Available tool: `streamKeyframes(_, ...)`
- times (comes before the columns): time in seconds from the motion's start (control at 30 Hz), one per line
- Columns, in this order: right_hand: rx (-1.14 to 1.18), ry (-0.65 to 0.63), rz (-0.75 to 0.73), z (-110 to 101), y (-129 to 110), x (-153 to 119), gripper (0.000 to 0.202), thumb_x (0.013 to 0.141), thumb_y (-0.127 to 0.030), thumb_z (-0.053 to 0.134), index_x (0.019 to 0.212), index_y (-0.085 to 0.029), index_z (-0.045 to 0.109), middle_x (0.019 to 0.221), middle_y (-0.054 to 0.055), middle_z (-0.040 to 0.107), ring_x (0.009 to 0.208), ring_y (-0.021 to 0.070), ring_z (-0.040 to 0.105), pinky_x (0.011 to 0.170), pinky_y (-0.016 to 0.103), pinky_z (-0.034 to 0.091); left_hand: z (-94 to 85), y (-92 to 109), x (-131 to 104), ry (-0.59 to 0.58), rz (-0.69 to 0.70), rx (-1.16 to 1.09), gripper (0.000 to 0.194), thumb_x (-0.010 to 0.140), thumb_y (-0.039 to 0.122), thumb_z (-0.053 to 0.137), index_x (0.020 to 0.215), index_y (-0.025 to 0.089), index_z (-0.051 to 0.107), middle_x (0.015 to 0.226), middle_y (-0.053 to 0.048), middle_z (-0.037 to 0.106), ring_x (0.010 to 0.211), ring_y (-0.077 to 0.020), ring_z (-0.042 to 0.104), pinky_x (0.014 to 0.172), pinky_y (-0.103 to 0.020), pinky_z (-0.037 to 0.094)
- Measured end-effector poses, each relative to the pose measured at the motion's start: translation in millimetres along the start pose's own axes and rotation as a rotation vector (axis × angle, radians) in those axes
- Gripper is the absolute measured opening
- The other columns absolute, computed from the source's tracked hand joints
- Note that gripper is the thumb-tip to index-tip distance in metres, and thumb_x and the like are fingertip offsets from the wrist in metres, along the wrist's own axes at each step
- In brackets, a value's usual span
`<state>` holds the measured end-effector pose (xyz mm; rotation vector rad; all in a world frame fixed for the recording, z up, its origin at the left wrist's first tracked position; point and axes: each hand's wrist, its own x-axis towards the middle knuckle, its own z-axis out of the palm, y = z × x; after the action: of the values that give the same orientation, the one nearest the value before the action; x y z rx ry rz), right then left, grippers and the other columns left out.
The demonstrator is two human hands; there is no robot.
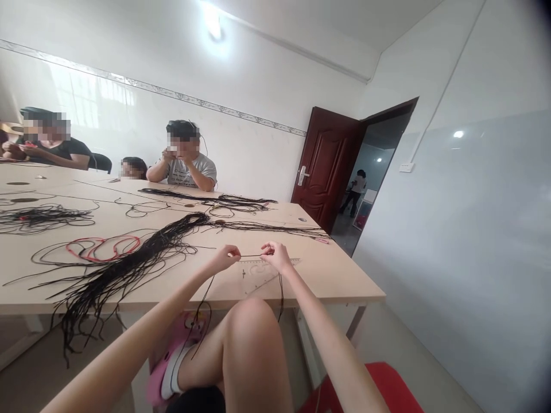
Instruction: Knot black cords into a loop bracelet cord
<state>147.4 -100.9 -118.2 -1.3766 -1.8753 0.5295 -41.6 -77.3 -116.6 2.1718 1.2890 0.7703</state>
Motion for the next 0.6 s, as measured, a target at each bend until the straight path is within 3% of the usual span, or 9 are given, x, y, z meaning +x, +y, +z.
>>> streamKeyframes(0.23,-0.096,-0.081,-0.009,26.0,36.4,32.5,0.028,0.089,-0.029,0.052,0.113,-0.014,0.053,0.112,0.008,0.057,0.094,0.0189,0.059,0.079,0.039,0.051,18.2,-40.5,31.4,0.013,-0.034,0.095,0.032,0.086,0.031,0.053,0.113,0.015,0.052,0.113,-0.008,0.056,0.095,-0.0200,0.058,0.079,-0.040,0.051)
streamKeyframes(0.4,-0.213,-0.130,-0.006,31.7,46.1,39.9,0.027,0.089,-0.029,0.051,0.112,-0.015,0.054,0.112,0.008,0.057,0.093,0.0185,0.059,0.079,0.038,0.051,25.8,-45.5,36.3,0.053,-0.033,0.177,0.031,0.086,0.031,0.052,0.113,0.015,0.052,0.113,-0.008,0.056,0.096,-0.0201,0.058,0.081,-0.040,0.050)
streamKeyframes(0.6,-0.371,-0.165,-0.047,31.5,36.1,41.0,0.026,0.089,-0.029,0.051,0.112,-0.016,0.054,0.113,0.008,0.057,0.096,0.0189,0.058,0.081,0.039,0.050,26.2,-44.6,31.5,0.075,-0.011,0.262,0.030,0.087,0.031,0.051,0.112,0.016,0.053,0.114,-0.008,0.056,0.097,-0.0197,0.057,0.082,-0.040,0.050)
